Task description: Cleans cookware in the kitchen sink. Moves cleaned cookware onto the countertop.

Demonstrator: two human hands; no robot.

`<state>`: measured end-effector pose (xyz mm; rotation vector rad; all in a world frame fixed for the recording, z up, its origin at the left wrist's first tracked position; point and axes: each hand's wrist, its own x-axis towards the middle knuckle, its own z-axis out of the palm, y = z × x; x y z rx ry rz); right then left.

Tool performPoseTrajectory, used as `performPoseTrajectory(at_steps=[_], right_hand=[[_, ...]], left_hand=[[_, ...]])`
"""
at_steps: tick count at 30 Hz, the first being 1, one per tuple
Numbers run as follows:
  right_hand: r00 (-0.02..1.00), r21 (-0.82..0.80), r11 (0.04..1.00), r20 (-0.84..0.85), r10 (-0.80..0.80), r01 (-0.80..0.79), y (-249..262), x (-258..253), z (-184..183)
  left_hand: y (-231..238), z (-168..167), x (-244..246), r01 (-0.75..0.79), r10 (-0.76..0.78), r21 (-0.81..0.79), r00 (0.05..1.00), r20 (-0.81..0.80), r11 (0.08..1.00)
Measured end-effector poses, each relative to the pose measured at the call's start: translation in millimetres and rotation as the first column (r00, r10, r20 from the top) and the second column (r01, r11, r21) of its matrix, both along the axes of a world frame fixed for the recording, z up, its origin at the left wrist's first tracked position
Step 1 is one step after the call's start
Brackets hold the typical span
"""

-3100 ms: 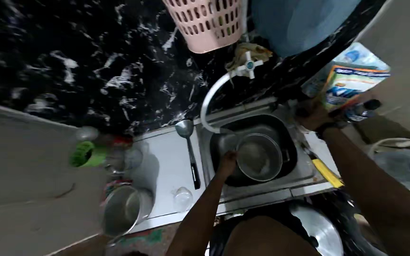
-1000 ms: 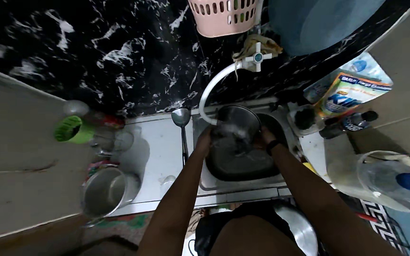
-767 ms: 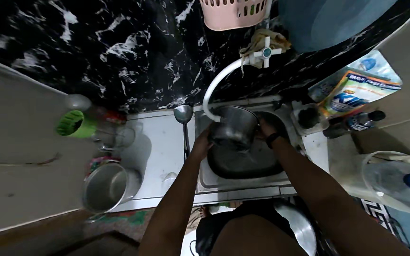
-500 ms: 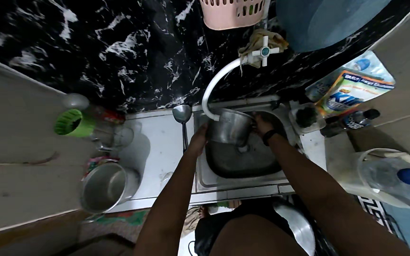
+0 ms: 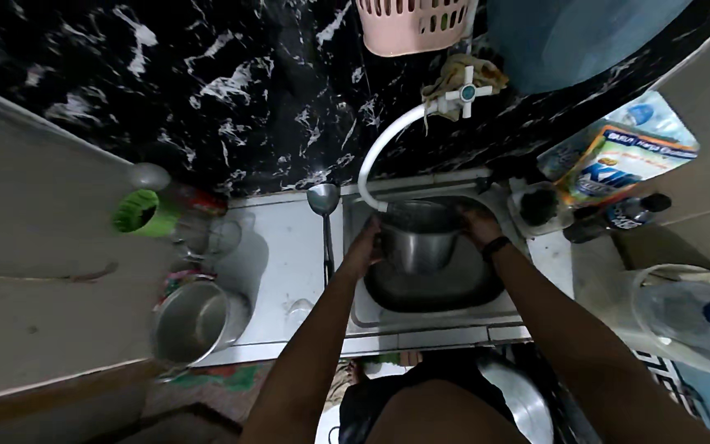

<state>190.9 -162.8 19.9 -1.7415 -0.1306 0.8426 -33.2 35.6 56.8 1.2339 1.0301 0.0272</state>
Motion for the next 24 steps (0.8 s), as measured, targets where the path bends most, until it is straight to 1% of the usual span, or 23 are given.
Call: performPoseTrajectory(at_steps=[1,3,5,7,8,9,11,13,15,16,17,19,20,21,23,24], right_hand=[[0.998,0.024,1.0,0.056,-0.01,0.009,-8.6,-3.4,0.3],[0.991,0.073,0.997,0.133,-0.035,0.025,-25.8,-13.9,10.2],[0.975,0.136,0.99,0.215,-0.056,0.027,-44.1,-23.8,18.2],[0.96,0.128,0.99,0.267,-0.087,0.054,-59.0,-32.5,27.9],[0.958,0.094,0.993,0.271,-0.091,0.068,-68.0,-34.4,28.8],[0.96,0.032,0.998,0.274,-0.063,0.056,-77.5,-31.7,27.9],[0.946,-0.139,0.99,0.32,0.049,-0.004,-93.2,-16.4,26.2],[0.904,-0.301,0.954,0.405,0.138,-0.01,-94.2,-3.8,45.9],[0.866,-0.313,0.949,0.479,0.142,0.018,-79.3,-2.6,67.6],[0.87,-0.277,0.961,0.468,0.155,-0.022,-64.1,-5.2,74.5],[0.902,-0.218,0.97,0.391,0.184,-0.103,-44.6,-9.9,78.4],[0.96,-0.031,0.966,0.112,0.257,-0.255,3.6,-27.0,76.6],[0.962,0.067,0.961,-0.035,0.272,-0.27,27.6,-37.9,72.0],[0.952,0.131,0.96,-0.156,0.264,-0.245,49.9,-47.9,68.2],[0.915,0.187,0.961,-0.312,0.256,-0.205,90.2,-61.2,62.4],[0.9,0.192,0.957,-0.341,0.271,-0.216,106.4,-67.3,60.1]], left_hand=[[-3.5,-0.4,5.3,-0.001,0.001,-0.024,1.0,0.009,1.0],[-10.0,-5.9,18.6,-0.015,0.015,-0.011,0.999,0.034,1.0],[-17.3,-11.8,31.8,-0.056,0.052,0.075,0.997,0.06,0.996],[-22.3,-6.6,45.0,-0.021,0.003,0.205,0.996,0.086,0.979],[-26.2,-0.9,51.0,0.025,-0.051,0.279,0.995,0.087,0.96],[-30.9,8.2,57.4,0.079,-0.111,0.34,0.991,0.077,0.937],[-38.2,23.4,68.9,0.187,-0.229,0.432,0.972,0.047,0.882],[-40.0,25.1,80.2,0.232,-0.272,0.511,0.962,0.004,0.828],[-39.6,16.4,82.1,0.278,-0.3,0.554,0.952,-0.051,0.785],[-39.1,13.3,78.9,0.292,-0.307,0.563,0.949,-0.071,0.773],[-38.8,12.1,73.6,0.301,-0.304,0.564,0.948,-0.092,0.769],[-40.2,14.6,56.7,0.308,-0.279,0.539,0.95,-0.137,0.784],[-41.8,13.0,46.2,0.302,-0.261,0.518,0.953,-0.152,0.8],[-41.8,6.1,36.1,0.28,-0.231,0.506,0.96,-0.159,0.815],[-37.6,-10.9,17.8,0.212,-0.143,0.477,0.974,-0.177,0.853],[-36.2,-14.7,8.7,0.172,-0.097,0.442,0.978,-0.186,0.881]])
